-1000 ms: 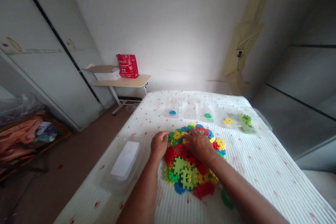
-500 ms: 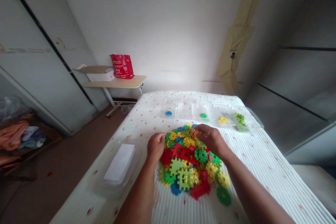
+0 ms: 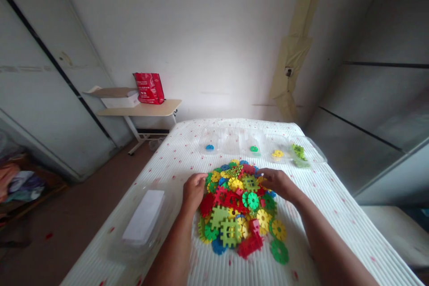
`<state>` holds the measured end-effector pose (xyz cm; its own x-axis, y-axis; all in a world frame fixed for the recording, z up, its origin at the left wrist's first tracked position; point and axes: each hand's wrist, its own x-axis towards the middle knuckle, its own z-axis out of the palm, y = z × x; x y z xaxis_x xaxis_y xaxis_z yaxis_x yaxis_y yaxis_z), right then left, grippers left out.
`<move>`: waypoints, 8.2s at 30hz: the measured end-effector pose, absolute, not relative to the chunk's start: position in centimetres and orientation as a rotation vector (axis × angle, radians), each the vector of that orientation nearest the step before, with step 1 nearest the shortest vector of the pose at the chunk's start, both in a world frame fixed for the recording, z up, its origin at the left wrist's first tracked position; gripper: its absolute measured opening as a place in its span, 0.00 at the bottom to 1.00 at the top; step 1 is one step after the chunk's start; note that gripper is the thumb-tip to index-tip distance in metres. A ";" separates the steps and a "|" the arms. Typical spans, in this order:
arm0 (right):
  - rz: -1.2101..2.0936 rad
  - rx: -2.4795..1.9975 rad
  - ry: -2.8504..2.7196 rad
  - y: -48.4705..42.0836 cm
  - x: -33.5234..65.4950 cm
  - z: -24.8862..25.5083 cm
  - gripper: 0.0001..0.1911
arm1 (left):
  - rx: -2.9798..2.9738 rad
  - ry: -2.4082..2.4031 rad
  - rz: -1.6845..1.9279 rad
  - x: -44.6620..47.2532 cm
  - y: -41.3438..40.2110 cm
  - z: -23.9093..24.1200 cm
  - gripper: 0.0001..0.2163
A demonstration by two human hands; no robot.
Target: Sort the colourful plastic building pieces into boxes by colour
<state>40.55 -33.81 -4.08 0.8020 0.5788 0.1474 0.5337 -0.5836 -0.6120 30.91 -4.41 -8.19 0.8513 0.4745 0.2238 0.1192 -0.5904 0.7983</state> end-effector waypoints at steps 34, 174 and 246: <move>-0.818 -2.590 -0.571 -36.8 44.1 -3.0 0.16 | 2.170 0.417 0.517 30.9 -4.3 -8.3 0.11; -0.334 -2.353 -0.747 -36.2 41.5 -10.0 0.22 | 1.971 0.397 0.610 30.5 -4.9 -8.1 0.20; -0.097 -2.039 -0.278 -36.3 40.4 -7.4 0.24 | 2.031 0.444 0.513 30.4 -4.7 -7.8 0.12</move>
<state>40.37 -36.29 -7.40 0.9700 0.1548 0.1875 0.2378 -0.4431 -0.8644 30.40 -4.73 -7.78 0.8452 0.5047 0.1757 0.1011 -0.4739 0.8747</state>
